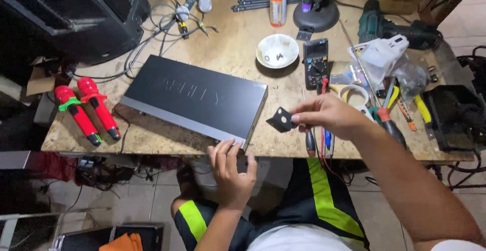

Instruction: Reassembling the outer casing of an electronic receiver by aligning the metal cover and fastening it with screws using a screwdriver.

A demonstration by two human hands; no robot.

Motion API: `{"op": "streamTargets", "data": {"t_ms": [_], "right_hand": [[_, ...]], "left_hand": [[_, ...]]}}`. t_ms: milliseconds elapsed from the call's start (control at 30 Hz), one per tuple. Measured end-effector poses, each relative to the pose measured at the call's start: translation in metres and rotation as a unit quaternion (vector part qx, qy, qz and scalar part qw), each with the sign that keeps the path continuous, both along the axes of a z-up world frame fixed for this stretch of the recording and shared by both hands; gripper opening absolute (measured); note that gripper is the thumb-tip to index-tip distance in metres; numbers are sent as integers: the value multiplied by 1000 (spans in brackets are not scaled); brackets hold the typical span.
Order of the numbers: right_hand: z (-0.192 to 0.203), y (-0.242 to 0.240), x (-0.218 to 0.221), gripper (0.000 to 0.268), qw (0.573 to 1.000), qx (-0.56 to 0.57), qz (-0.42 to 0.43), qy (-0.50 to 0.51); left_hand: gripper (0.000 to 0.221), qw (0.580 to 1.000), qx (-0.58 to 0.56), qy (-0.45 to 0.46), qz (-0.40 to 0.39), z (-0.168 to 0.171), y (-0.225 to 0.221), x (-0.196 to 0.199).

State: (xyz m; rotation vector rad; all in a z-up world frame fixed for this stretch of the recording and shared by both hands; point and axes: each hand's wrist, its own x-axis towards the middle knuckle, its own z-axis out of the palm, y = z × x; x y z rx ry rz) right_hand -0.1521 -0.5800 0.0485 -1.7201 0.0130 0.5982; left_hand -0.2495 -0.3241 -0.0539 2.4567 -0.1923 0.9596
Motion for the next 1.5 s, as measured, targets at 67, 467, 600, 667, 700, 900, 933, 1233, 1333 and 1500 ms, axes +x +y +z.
{"op": "streamTargets", "data": {"t_ms": [67,467,600,667,700,900,933,1233,1333,1500], "right_hand": [[-57,1,-17,32,981,160,-14,105],[-119,41,-71,37,911,305,-91,264],[-115,46,-81,37,933,276,-47,225],[-119,48,-87,36,962,222,-30,160],[-121,50,-89,36,961,223,-29,162],[-119,55,-92,37,971,216,-73,72],[-119,55,-91,43,979,184,-77,39],[-112,55,-91,34,980,40,-22,-194],[-111,56,-91,30,980,47,-30,-190],[-110,56,-91,27,982,62,-38,-175]], "left_hand": [[40,988,-130,18,-86,11,-12,-19],[29,982,-124,-4,-143,-10,-15,-45],[17,985,-128,-9,-112,-13,-17,-41],[12,969,-235,76,-22,-14,-21,-39],[12,969,-234,77,-20,-14,-19,-37],[26,843,-467,266,2,-20,-19,-31],[25,851,-451,269,-5,-21,-17,-30],[29,866,-401,297,-15,-13,-15,-30],[25,849,-433,303,20,-13,-16,-30],[18,826,-461,318,61,-28,-11,-29]]}}
